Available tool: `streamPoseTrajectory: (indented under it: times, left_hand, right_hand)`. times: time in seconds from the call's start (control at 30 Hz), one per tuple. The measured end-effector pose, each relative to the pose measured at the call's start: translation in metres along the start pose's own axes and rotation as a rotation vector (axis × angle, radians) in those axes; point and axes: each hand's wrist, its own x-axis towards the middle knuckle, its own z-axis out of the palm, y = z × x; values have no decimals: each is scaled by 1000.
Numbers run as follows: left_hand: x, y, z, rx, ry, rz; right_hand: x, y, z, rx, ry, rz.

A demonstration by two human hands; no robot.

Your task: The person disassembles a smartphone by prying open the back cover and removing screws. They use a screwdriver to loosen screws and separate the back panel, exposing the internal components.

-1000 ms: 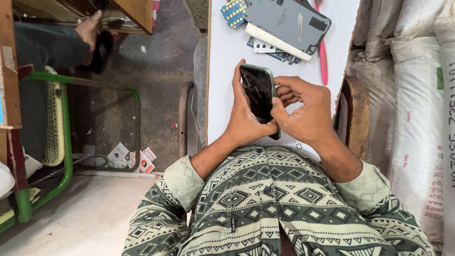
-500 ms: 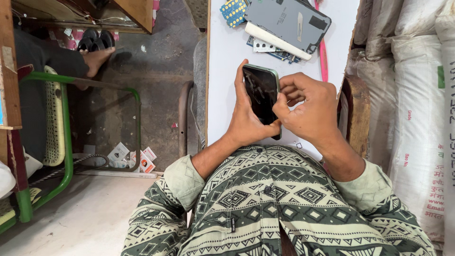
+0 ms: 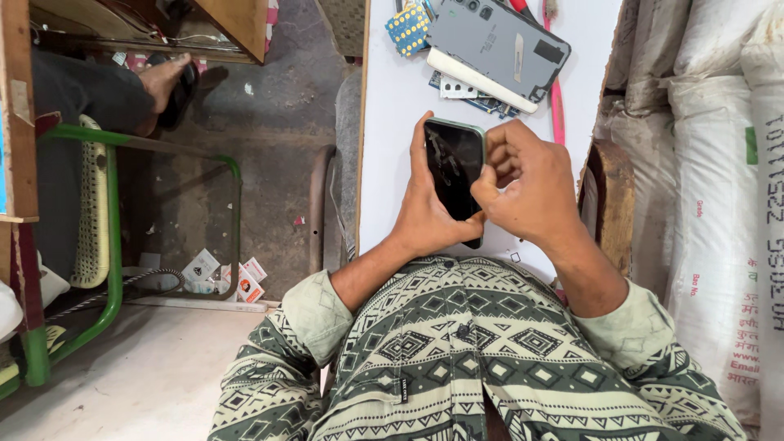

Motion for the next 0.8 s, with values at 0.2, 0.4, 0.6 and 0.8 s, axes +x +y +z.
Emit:
streamPoseTrajectory:
  times: [0.2,0.4,0.6,0.8]
  left_hand:
    - [-1,-8,-2,-71,26,-31]
    - [2,-7,0,-109,40,-27]
    - [-2,-17,-4,-54,23,10]
    - [-3,-45,0,-266,40,-57]
  right_hand:
    - [-10,1,5,130,-24,64]
    - [-15,-3,6,141,-75,76]
    - [-12,15,11,143,-118,139]
    - [-14,54,21,295,-173,184]
